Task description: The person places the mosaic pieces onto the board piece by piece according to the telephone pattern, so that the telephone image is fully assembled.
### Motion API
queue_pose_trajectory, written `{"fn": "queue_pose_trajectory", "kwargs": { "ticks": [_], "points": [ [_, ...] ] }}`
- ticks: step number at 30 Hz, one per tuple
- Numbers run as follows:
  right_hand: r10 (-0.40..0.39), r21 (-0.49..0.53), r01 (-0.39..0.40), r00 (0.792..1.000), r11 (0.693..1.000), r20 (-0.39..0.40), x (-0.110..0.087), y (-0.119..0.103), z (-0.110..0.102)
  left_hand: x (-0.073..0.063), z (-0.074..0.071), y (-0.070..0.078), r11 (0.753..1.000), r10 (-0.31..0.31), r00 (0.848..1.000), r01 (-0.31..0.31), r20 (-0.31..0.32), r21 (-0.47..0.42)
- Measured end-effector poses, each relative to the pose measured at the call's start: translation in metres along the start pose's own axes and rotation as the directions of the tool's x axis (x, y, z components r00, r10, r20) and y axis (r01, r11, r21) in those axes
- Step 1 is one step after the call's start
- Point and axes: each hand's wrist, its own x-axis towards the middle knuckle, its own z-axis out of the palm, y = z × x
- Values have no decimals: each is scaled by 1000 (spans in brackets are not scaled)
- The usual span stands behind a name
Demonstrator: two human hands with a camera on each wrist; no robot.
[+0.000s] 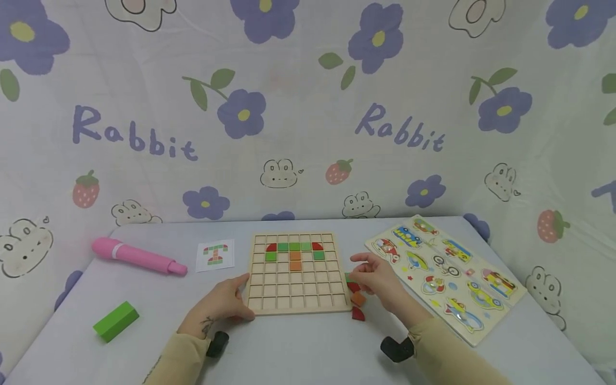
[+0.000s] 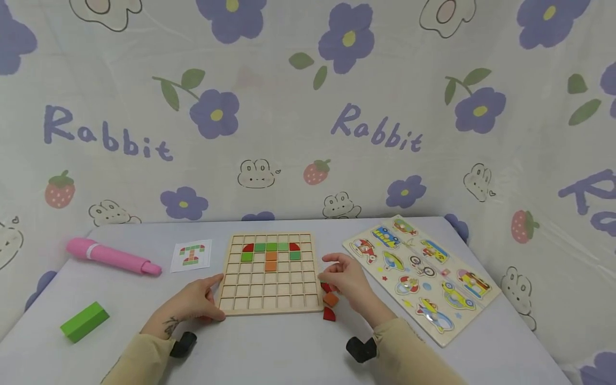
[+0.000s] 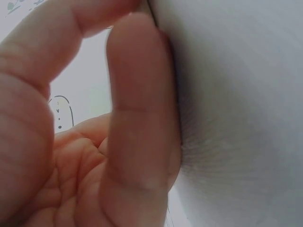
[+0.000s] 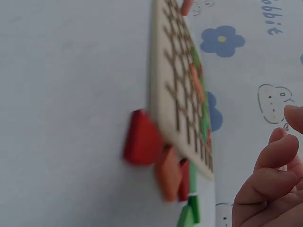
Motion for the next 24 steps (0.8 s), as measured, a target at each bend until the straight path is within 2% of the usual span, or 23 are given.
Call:
{"fn": "queue_pose_trajectory", "kwargs": {
  "ticks": [6,11,19,24],
  "points": [
    [81,-106,-85,996,991,-41,-15,19,-8,1,1,-2,1000,6,1000,-6,-7,-2],
    [124,-222,-138,989,965,-75,-21,30,-7,2,2,-3,1000,-3,1000,3,-4,-4],
    [159,-363,-192,980,912,-118,-15,36,-2,3,1,-3,1000,-13,1000,13,3,1],
    [165,-388,-208,976,898,-140,-13,36,0,2,1,-2,1000,-15,1000,15,7,11]
  ]
}}
